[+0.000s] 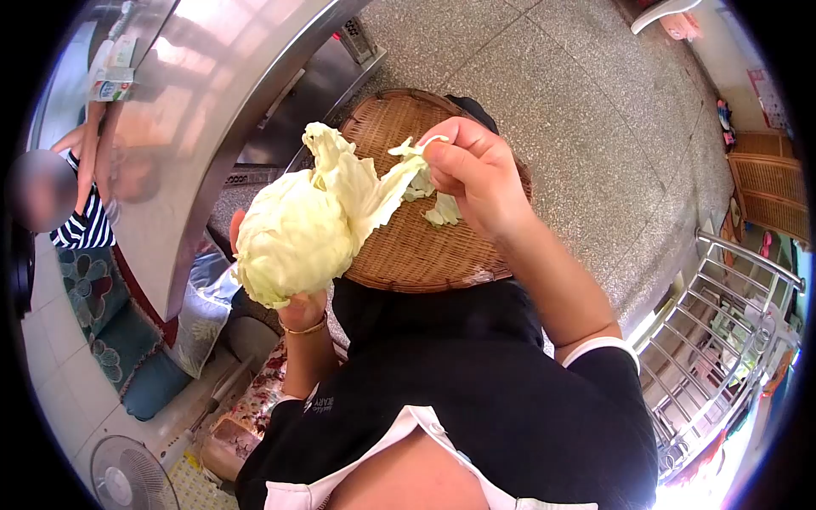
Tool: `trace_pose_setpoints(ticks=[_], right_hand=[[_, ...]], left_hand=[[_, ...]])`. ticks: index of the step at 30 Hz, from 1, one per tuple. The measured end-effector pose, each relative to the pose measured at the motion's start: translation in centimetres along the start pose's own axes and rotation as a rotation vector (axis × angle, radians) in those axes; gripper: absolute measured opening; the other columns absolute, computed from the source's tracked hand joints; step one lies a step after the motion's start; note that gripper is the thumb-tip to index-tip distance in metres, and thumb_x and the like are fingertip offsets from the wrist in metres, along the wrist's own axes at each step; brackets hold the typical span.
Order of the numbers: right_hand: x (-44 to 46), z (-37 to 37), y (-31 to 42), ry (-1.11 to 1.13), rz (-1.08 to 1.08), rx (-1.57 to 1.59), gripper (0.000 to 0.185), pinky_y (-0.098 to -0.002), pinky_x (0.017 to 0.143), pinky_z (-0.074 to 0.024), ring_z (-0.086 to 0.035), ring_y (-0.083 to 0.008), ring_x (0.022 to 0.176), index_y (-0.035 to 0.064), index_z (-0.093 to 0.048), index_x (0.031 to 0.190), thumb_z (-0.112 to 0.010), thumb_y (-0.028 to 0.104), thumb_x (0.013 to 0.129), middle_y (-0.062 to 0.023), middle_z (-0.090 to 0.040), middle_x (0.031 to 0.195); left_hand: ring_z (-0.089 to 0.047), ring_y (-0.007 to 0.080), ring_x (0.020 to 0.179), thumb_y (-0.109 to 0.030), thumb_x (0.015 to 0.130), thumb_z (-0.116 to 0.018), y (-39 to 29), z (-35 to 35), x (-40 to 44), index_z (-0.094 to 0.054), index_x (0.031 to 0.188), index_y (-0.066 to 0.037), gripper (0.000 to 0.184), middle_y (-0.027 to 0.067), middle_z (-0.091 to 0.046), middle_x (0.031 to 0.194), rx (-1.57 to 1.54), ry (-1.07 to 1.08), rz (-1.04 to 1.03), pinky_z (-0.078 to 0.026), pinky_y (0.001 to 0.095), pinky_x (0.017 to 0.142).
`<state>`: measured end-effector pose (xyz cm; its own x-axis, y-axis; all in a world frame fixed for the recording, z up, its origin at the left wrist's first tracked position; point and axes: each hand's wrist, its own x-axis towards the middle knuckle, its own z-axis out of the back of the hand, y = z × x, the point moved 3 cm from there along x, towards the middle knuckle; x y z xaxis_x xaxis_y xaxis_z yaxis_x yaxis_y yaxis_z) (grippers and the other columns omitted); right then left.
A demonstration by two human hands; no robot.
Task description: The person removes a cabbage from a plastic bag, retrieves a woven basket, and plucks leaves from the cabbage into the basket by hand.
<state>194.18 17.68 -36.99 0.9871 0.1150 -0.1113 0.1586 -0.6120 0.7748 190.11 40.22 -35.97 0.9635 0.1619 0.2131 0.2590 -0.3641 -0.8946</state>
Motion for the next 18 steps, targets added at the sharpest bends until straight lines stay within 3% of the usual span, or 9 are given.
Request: trace_pose_setpoints(ticks=[3, 7, 9, 11, 12, 13, 15, 16, 18], right_hand=[[-0.4, -0.7, 0.6, -0.060, -0.092, 0.161, 0.003, -0.0240, 0.044, -0.0224, -0.026, -0.0049, 0.047, 0.0067, -0.057, 0.086, -0.056, 0.008, 0.088, 0.0056, -0.038, 0.059], [0.5, 1.7, 4.3, -0.121, 0.100, 0.191, 0.020, -0.0227, 0.043, -0.0233, -0.024, -0.0037, 0.043, 0.0133, -0.055, 0.080, -0.059, 0.030, 0.090, 0.0091, -0.027, 0.052], [0.5, 4.5, 3.7, 0.099, 0.109, 0.126, 0.019, -0.0238, 0.048, -0.0318, -0.037, -0.0072, 0.049, 0.0090, -0.062, 0.100, -0.063, 0.019, 0.085, 0.0049, -0.041, 0.059], [0.0, 3.8, 2.2, 0.428, 0.121, -0.622, 0.022, -0.0277, 0.069, -0.0458, -0.057, -0.0148, 0.074, 0.0072, -0.065, 0.104, -0.065, 0.016, 0.084, -0.0008, -0.059, 0.079], [-0.4, 2.8, 1.7, 0.613, -0.041, -0.792, 0.020, -0.0351, 0.090, -0.0431, -0.055, -0.0205, 0.101, 0.0096, -0.068, 0.103, -0.066, 0.014, 0.084, -0.0060, -0.062, 0.102], [-0.4, 2.8, 1.1, 0.619, -0.043, -0.790, 0.020, -0.0351, 0.090, -0.0431, -0.055, -0.0205, 0.101, 0.0096, -0.068, 0.103, -0.066, 0.014, 0.084, -0.0060, -0.062, 0.102], [-0.3, 2.4, -0.2, 0.623, 0.154, -1.271, 0.021, -0.0356, 0.094, -0.0405, -0.054, -0.0213, 0.105, 0.0102, -0.068, 0.104, -0.065, 0.013, 0.084, -0.0045, -0.062, 0.102], [-0.1, 1.9, 0.0, 0.623, 0.155, -1.268, 0.021, -0.0356, 0.094, -0.0405, -0.054, -0.0213, 0.105, 0.0102, -0.068, 0.104, -0.065, 0.013, 0.084, -0.0045, -0.062, 0.102], [0.5, 0.7, 0.8, 0.508, -0.149, -0.773, 0.038, -0.0312, 0.084, -0.0441, -0.056, -0.0163, 0.094, 0.0060, -0.060, 0.117, -0.062, 0.029, 0.087, -0.0036, -0.062, 0.103]], left_hand=[[-0.035, 0.0335, 0.131, -0.039, 0.055, -0.089, 0.0, 0.0, 0.0, -0.021, 0.140, -0.014, 0.111, 0.0172, -0.030, 0.144, -0.024, -0.019, 0.019, -0.036, 0.0506, 0.106], [-0.035, 0.0335, 0.131, -0.037, 0.060, -0.087, -0.2, 1.3, -0.1, -0.023, 0.141, -0.014, 0.106, 0.0182, -0.030, 0.144, -0.080, 0.007, 0.037, -0.036, 0.0502, 0.106], [-0.035, 0.0334, 0.131, -0.033, 0.064, -0.084, 0.0, 2.3, 0.1, -0.023, 0.141, -0.013, 0.101, 0.0184, -0.030, 0.144, -0.079, 0.028, 0.014, -0.037, 0.0499, 0.106], [-0.039, 0.0361, 0.128, -0.034, 0.065, -0.084, 0.1, 2.6, 0.4, -0.025, 0.140, -0.012, 0.098, 0.0186, -0.034, 0.141, -0.085, 0.063, -0.037, -0.040, 0.0504, 0.103], [-0.039, 0.0361, 0.128, -0.034, 0.065, -0.084, -0.5, 1.7, 0.6, -0.025, 0.140, -0.012, 0.098, 0.0186, -0.034, 0.141, -0.086, 0.058, -0.042, -0.040, 0.0504, 0.103], [-0.041, 0.0377, 0.126, -0.037, 0.064, -0.084, -1.0, 0.5, 0.9, -0.026, 0.139, -0.011, 0.098, 0.0198, -0.034, 0.139, -0.042, -0.106, 0.105, -0.042, 0.0506, 0.101], [-0.043, 0.0393, 0.124, -0.040, 0.062, -0.085, -0.8, 0.7, 0.8, -0.027, 0.137, -0.011, 0.099, 0.0209, -0.035, 0.137, 0.005, -0.271, 0.254, -0.044, 0.0509, 0.098], [-0.044, 0.0403, 0.123, -0.042, 0.061, -0.085, -0.5, 1.0, 0.9, -0.029, 0.136, -0.010, 0.099, 0.0219, -0.034, 0.136, 0.025, 0.008, 0.093, -0.045, 0.0508, 0.097], [-0.045, 0.0417, 0.121, -0.026, 0.077, -0.070, -0.9, 0.2, 0.7, -0.035, 0.130, -0.013, 0.064, 0.0210, -0.035, 0.135, 0.112, 0.186, 0.009, -0.048, 0.0531, 0.093]])
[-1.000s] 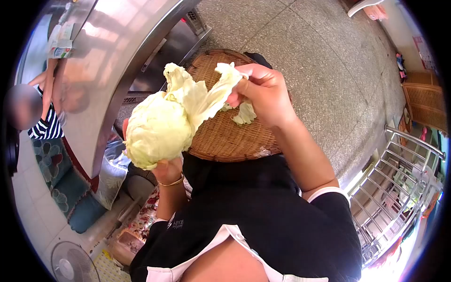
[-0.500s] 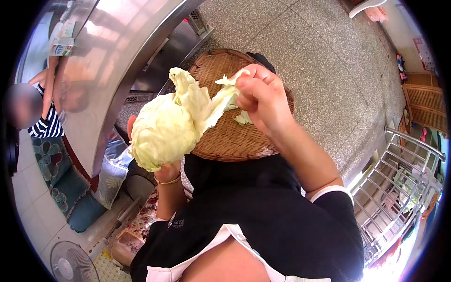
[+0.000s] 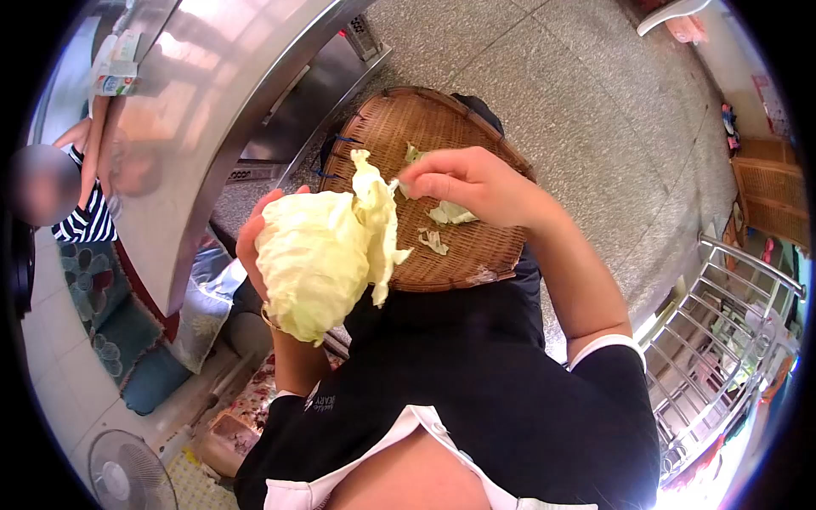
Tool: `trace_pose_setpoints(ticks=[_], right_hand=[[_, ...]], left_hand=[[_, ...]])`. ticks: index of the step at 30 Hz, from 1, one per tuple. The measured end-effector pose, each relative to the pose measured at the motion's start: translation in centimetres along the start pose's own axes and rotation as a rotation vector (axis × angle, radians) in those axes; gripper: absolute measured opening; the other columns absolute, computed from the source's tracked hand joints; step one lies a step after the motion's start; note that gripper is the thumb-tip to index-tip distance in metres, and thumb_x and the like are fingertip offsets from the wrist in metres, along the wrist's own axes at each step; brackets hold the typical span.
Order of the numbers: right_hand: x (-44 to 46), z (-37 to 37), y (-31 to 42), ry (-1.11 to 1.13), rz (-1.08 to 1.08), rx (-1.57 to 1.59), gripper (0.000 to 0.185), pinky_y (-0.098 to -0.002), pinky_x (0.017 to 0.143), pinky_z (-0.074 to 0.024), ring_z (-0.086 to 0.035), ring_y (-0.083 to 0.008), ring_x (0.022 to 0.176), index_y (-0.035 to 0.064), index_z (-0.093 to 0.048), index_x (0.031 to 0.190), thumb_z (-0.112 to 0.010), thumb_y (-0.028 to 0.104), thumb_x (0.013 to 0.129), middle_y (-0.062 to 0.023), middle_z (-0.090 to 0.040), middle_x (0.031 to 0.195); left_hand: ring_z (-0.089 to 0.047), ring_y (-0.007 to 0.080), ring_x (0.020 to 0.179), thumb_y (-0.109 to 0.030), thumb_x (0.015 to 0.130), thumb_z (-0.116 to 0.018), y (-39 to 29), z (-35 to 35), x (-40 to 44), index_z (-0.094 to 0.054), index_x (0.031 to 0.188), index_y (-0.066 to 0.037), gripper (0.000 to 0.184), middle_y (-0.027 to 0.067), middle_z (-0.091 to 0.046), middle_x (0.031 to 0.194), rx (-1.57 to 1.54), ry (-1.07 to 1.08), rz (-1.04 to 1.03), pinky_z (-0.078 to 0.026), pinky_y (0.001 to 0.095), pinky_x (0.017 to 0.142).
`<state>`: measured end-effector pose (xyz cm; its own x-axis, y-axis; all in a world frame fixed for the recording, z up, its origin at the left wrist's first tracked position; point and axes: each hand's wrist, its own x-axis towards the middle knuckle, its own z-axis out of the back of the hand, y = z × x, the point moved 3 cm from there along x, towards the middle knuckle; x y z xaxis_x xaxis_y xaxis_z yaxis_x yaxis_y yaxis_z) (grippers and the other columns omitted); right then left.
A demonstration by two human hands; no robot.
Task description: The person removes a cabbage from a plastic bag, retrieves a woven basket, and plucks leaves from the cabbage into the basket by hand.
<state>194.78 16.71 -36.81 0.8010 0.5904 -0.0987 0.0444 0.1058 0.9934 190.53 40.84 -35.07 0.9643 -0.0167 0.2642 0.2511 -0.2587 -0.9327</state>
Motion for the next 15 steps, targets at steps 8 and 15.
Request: trace_pose_setpoints(ticks=[8, 15], right_hand=[[0.6, -2.9, 0.8, -0.391, 0.022, 0.434, 0.022, -0.0259, 0.070, -0.0486, -0.059, -0.0092, 0.082, -0.0006, -0.060, 0.105, -0.062, 0.016, 0.090, -0.0044, -0.063, 0.091], [-1.4, 1.3, -0.1, -0.943, 0.275, 0.714, 0.018, -0.0295, 0.068, -0.0549, -0.064, -0.0167, 0.079, 0.0019, -0.057, 0.104, -0.058, 0.015, 0.092, -0.0104, -0.064, 0.092]], left_hand=[[-0.047, 0.0412, 0.119, -0.015, 0.080, -0.069, 0.1, -1.2, 0.4, -0.033, 0.132, -0.016, 0.064, 0.0218, -0.035, 0.136, 0.261, 0.144, -0.211, -0.050, 0.0523, 0.091], [-0.038, 0.0437, 0.126, -0.053, 0.065, -0.079, 0.1, 0.9, 0.8, -0.022, 0.143, -0.014, 0.104, 0.0229, -0.031, 0.143, -0.345, -0.172, -0.180, -0.041, 0.0593, 0.098]])
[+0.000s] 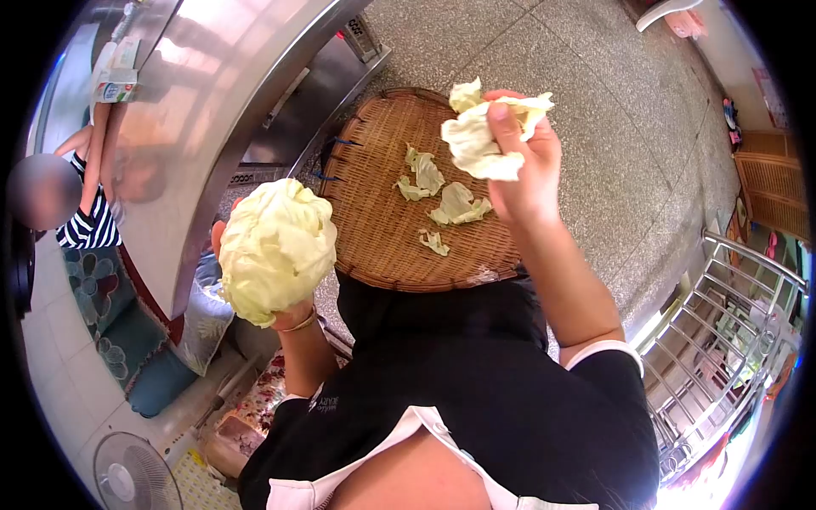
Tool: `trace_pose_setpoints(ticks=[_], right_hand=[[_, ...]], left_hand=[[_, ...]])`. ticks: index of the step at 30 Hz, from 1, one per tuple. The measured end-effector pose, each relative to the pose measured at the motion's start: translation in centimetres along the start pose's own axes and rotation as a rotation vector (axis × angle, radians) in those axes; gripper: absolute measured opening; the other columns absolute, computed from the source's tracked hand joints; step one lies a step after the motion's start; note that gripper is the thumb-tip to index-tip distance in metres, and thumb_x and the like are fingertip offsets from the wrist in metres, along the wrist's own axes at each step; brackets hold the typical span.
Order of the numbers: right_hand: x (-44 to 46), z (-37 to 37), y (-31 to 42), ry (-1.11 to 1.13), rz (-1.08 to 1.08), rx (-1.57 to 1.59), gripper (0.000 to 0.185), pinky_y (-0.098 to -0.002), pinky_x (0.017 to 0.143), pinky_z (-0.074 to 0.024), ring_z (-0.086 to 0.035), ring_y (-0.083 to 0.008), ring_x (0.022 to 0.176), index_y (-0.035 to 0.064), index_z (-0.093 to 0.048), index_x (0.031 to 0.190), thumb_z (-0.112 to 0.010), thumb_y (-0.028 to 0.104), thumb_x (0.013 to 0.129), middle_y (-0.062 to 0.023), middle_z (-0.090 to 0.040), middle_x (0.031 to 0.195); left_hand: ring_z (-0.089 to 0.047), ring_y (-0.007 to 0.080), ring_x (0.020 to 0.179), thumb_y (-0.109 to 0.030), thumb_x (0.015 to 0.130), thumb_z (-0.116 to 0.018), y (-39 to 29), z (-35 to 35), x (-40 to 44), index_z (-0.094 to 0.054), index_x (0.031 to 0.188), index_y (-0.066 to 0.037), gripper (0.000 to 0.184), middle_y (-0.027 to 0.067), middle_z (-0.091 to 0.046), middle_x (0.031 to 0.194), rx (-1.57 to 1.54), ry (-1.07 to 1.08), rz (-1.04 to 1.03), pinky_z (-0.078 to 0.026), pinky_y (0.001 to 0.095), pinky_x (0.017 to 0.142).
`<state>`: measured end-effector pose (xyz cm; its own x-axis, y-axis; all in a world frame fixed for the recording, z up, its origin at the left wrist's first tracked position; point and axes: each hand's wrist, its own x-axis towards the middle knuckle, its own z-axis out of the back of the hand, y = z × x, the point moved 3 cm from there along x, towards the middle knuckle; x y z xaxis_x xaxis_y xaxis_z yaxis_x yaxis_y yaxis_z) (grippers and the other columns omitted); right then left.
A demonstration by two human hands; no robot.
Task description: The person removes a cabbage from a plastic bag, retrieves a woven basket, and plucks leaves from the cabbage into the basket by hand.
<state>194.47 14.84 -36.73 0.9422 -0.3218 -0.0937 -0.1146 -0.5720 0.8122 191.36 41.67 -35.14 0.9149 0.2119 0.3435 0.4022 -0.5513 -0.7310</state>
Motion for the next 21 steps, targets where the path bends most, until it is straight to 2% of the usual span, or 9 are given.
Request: trace_pose_setpoints(ticks=[2, 3, 6, 8, 10, 12, 16, 18, 21], right_hand=[[-0.3, 1.0, 0.2, 0.075, -0.064, -0.043, 0.019, -0.0287, 0.067, -0.0546, -0.064, -0.0157, 0.079, 0.0013, -0.057, 0.105, -0.058, 0.016, 0.093, -0.0102, -0.064, 0.092], [-0.7, 1.3, 0.0, 0.118, -0.124, -0.051, 0.018, -0.0283, 0.068, -0.0540, -0.063, -0.0148, 0.080, 0.0021, -0.057, 0.105, -0.057, 0.015, 0.093, -0.0091, -0.064, 0.092], [-2.0, 1.4, -0.7, 0.303, -0.367, -0.139, 0.019, -0.0263, 0.069, -0.0519, -0.062, -0.0117, 0.080, 0.0044, -0.056, 0.109, -0.058, 0.012, 0.092, -0.0055, -0.063, 0.093], [-1.9, 1.5, -0.9, 0.704, -0.484, -0.416, 0.028, -0.0250, 0.069, -0.0509, -0.059, -0.0098, 0.080, 0.0038, -0.055, 0.113, -0.063, 0.004, 0.086, -0.0024, -0.061, 0.092], [-2.0, 0.9, -0.8, 0.681, -0.569, -0.472, 0.027, -0.0234, 0.068, -0.0499, -0.058, -0.0094, 0.079, 0.0040, -0.056, 0.107, -0.063, -0.001, 0.081, -0.0016, -0.059, 0.089], [-1.7, 1.4, -1.0, 0.629, -0.543, -0.430, 0.027, -0.0237, 0.068, -0.0493, -0.058, -0.0096, 0.078, 0.0047, -0.055, 0.104, -0.062, -0.003, 0.079, -0.0018, -0.059, 0.089], [-1.3, 1.8, -1.4, 0.489, -0.456, -0.190, 0.029, -0.0267, 0.069, -0.0490, -0.059, -0.0119, 0.080, 0.0066, -0.049, 0.097, -0.057, -0.007, 0.073, -0.0020, -0.057, 0.089], [-1.5, 1.7, -1.6, 0.488, -0.446, -0.141, 0.032, -0.0293, 0.070, -0.0490, -0.059, -0.0132, 0.082, 0.0072, -0.046, 0.101, -0.056, -0.006, 0.073, -0.0020, -0.056, 0.091], [-1.8, 1.2, -1.9, 0.224, -0.460, -0.139, 0.040, -0.0253, 0.061, -0.0492, -0.058, -0.0104, 0.077, 0.0092, -0.046, 0.113, -0.055, -0.005, 0.077, -0.0023, -0.057, 0.095]], left_hand=[[-0.035, 0.0435, 0.128, -0.060, 0.062, -0.077, -0.6, -0.3, -0.2, -0.025, 0.142, -0.011, 0.107, 0.0227, -0.031, 0.143, 0.355, -0.418, 0.205, -0.040, 0.0582, 0.100], [-0.035, 0.0435, 0.128, -0.060, 0.062, -0.077, -0.3, 0.8, -0.6, -0.025, 0.142, -0.011, 0.107, 0.0227, -0.031, 0.143, 0.354, -0.423, 0.206, -0.040, 0.0582, 0.100], [-0.035, 0.0425, 0.129, -0.047, 0.081, -0.065, 0.4, 1.6, -0.7, -0.029, 0.141, -0.014, 0.077, 0.0227, -0.032, 0.143, 0.030, 0.096, 0.041, -0.036, 0.0589, 0.102], [-0.043, 0.0377, 0.124, -0.034, 0.083, -0.067, 0.7, 1.1, -0.7, -0.031, 0.139, -0.015, 0.069, 0.0224, -0.034, 0.141, 0.122, 0.077, 0.038, -0.042, 0.0538, 0.100], [-0.045, 0.0353, 0.123, -0.029, 0.081, -0.070, 0.5, 0.3, -0.4, -0.032, 0.138, -0.015, 0.070, 0.0222, -0.033, 0.141, 0.179, 0.139, 0.009, -0.044, 0.0516, 0.099], [-0.036, 0.0386, 0.130, -0.050, 0.063, -0.080, 0.5, 0.4, -0.9, -0.026, 0.142, -0.011, 0.103, 0.0213, -0.033, 0.143, 0.215, -0.072, 0.127, -0.033, 0.0557, 0.106], [-0.040, 0.0342, 0.128, -0.041, 0.071, -0.078, 0.8, 1.2, -0.9, -0.028, 0.140, -0.015, 0.089, 0.0218, -0.031, 0.142, 0.047, -0.008, 0.151, -0.040, 0.0511, 0.103], [-0.035, 0.0371, 0.131, -0.050, 0.060, -0.083, 1.0, 1.1, -1.0, -0.024, 0.143, -0.011, 0.109, 0.0190, -0.032, 0.144, 0.122, -0.010, 0.139, -0.034, 0.0536, 0.106], [-0.038, 0.0338, 0.130, -0.041, 0.061, -0.085, 1.0, 0.5, -1.0, -0.023, 0.141, -0.011, 0.105, 0.0216, -0.030, 0.143, 0.206, 0.049, 0.114, -0.036, 0.0492, 0.106]])
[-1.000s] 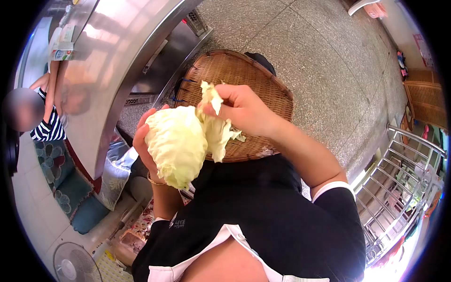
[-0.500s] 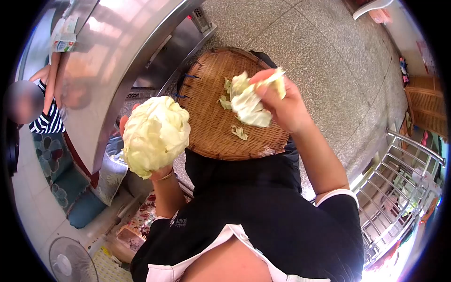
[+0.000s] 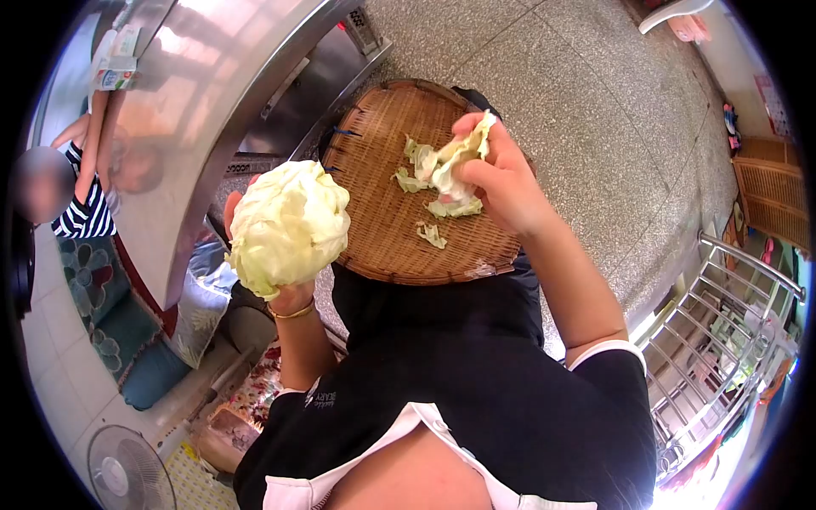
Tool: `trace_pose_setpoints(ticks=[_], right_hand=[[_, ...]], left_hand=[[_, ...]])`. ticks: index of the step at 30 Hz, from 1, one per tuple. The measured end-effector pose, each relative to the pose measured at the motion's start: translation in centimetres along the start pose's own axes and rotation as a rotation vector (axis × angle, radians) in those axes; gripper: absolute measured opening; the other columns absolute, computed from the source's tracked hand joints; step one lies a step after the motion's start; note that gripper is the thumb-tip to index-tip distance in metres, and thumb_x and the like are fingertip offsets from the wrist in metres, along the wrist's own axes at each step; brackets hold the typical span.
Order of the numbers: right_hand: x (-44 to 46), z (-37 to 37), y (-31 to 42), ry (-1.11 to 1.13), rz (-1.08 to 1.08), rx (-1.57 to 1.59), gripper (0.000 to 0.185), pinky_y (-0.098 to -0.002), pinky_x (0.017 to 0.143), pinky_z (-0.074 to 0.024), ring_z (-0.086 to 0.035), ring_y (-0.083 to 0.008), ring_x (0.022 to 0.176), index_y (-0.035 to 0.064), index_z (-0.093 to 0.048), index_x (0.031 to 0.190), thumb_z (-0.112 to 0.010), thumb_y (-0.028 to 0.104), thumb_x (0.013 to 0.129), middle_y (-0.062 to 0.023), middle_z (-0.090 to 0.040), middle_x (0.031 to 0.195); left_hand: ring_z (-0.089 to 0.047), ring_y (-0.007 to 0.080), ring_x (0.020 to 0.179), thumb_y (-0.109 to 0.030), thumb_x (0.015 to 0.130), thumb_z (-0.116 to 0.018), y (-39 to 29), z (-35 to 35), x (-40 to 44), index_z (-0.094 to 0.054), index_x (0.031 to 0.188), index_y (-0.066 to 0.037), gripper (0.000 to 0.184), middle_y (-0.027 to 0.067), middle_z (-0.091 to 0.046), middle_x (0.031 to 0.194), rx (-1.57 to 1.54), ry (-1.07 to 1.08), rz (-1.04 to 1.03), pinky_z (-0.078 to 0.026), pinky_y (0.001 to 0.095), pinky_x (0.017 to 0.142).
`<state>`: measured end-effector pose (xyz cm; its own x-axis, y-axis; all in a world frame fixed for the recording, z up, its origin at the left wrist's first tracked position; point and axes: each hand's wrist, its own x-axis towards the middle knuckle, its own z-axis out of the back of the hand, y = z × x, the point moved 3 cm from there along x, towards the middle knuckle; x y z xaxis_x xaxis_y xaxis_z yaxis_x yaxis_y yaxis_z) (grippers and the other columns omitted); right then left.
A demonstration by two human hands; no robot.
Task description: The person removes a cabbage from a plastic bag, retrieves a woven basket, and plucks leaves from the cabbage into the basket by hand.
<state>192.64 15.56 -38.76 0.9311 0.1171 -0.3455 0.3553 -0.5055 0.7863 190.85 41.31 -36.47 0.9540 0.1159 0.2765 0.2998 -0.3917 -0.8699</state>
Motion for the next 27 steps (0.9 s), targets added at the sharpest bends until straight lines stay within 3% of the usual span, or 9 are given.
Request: trace_pose_setpoints(ticks=[9, 11, 15, 17, 21, 22, 23, 26, 27], right_hand=[[-0.2, 0.8, 3.0, 0.088, 0.361, -0.099, 0.057, -0.0254, 0.068, -0.0533, -0.062, -0.0137, 0.084, 0.0117, -0.039, 0.136, -0.059, -0.001, 0.084, -0.0131, -0.065, 0.101], [-0.3, -0.7, 2.7, 0.272, 0.075, -0.373, 0.067, -0.0330, 0.080, -0.0536, -0.062, -0.0247, 0.097, 0.0147, -0.035, 0.141, -0.065, 0.005, 0.081, -0.0197, -0.060, 0.116], [0.0, -0.2, -0.2, 0.591, 0.134, -1.149, 0.076, -0.0385, 0.093, -0.0475, -0.056, -0.0344, 0.112, 0.0173, -0.030, 0.143, -0.070, 0.016, 0.079, -0.0234, -0.050, 0.129], [-0.7, -1.4, -0.1, 0.707, 0.035, -1.400, 0.080, -0.0402, 0.098, -0.0437, -0.038, -0.0329, 0.131, 0.0127, -0.028, 0.144, -0.071, 0.026, 0.078, -0.0202, -0.032, 0.145], [-1.2, -5.1, 2.5, 0.644, 0.247, -1.197, 0.083, -0.0393, 0.089, -0.0481, -0.055, -0.0335, 0.111, 0.0099, -0.030, 0.142, -0.073, 0.034, 0.076, -0.0189, -0.051, 0.128], [-1.5, -6.0, 3.0, 0.555, 0.194, -1.014, 0.073, -0.0331, 0.075, -0.0517, -0.062, -0.0225, 0.089, 0.0078, -0.039, 0.135, -0.075, 0.031, 0.076, -0.0132, -0.060, 0.109], [-1.6, -6.6, 2.8, 0.539, 0.200, -1.008, 0.073, -0.0331, 0.075, -0.0517, -0.062, -0.0225, 0.089, 0.0078, -0.039, 0.135, -0.075, 0.031, 0.076, -0.0132, -0.060, 0.109], [-0.9, -7.2, 1.6, 0.392, -0.068, -0.404, 0.025, -0.0237, 0.062, -0.0510, -0.060, -0.0077, 0.071, 0.0019, -0.058, 0.105, -0.068, 0.008, 0.082, -0.0053, -0.064, 0.086], [-0.8, -7.1, 1.6, 0.395, -0.065, -0.402, 0.025, -0.0237, 0.062, -0.0510, -0.060, -0.0077, 0.071, 0.0019, -0.058, 0.105, -0.068, 0.008, 0.082, -0.0053, -0.064, 0.086]], left_hand=[[-0.038, 0.0330, 0.129, -0.043, 0.054, -0.088, 0.1, 0.8, -0.2, -0.020, 0.142, -0.009, 0.116, 0.0202, -0.030, 0.143, 0.051, -0.065, 0.060, -0.036, 0.0482, 0.106], [-0.038, 0.0328, 0.129, -0.045, 0.053, -0.089, 0.1, 0.6, -0.2, -0.020, 0.141, -0.008, 0.118, 0.0201, -0.030, 0.143, 0.060, -0.063, 0.054, -0.036, 0.0477, 0.105], [-0.040, 0.0324, 0.126, -0.049, 0.052, -0.088, 0.0, 0.2, 0.0, -0.019, 0.141, -0.006, 0.120, 0.0196, -0.030, 0.142, 0.153, -0.049, 0.037, -0.038, 0.0464, 0.104], [-0.041, 0.0323, 0.125, -0.050, 0.052, -0.087, 0.1, 0.2, 0.0, -0.019, 0.140, -0.005, 0.120, 0.0201, -0.028, 0.142, 0.260, -0.006, -0.013, -0.039, 0.0461, 0.103], [-0.042, 0.0329, 0.124, -0.050, 0.050, -0.088, 0.1, 0.4, 0.3, -0.021, 0.139, -0.005, 0.120, 0.0219, -0.027, 0.141, 0.350, 0.100, -0.139, -0.040, 0.0461, 0.101], [-0.042, 0.0337, 0.124, -0.049, 0.050, -0.088, -0.1, -0.1, 0.2, -0.022, 0.138, -0.006, 0.118, 0.0219, -0.026, 0.142, 0.464, 0.146, -0.207, -0.041, 0.0468, 0.101], [-0.043, 0.0344, 0.124, -0.048, 0.050, -0.088, -0.1, -0.6, 0.2, -0.023, 0.138, -0.006, 0.117, 0.0220, -0.025, 0.142, 0.577, 0.200, -0.274, -0.041, 0.0475, 0.100], [-0.042, 0.0354, 0.124, -0.046, 0.053, -0.088, 0.1, -1.5, -0.2, -0.022, 0.139, -0.007, 0.115, 0.0211, -0.027, 0.142, 0.446, 0.070, -0.196, -0.041, 0.0489, 0.100], [-0.042, 0.0359, 0.124, -0.045, 0.054, -0.088, 0.2, -1.5, -0.3, -0.022, 0.139, -0.007, 0.114, 0.0207, -0.028, 0.142, 0.383, -0.001, -0.158, -0.042, 0.0496, 0.100]])
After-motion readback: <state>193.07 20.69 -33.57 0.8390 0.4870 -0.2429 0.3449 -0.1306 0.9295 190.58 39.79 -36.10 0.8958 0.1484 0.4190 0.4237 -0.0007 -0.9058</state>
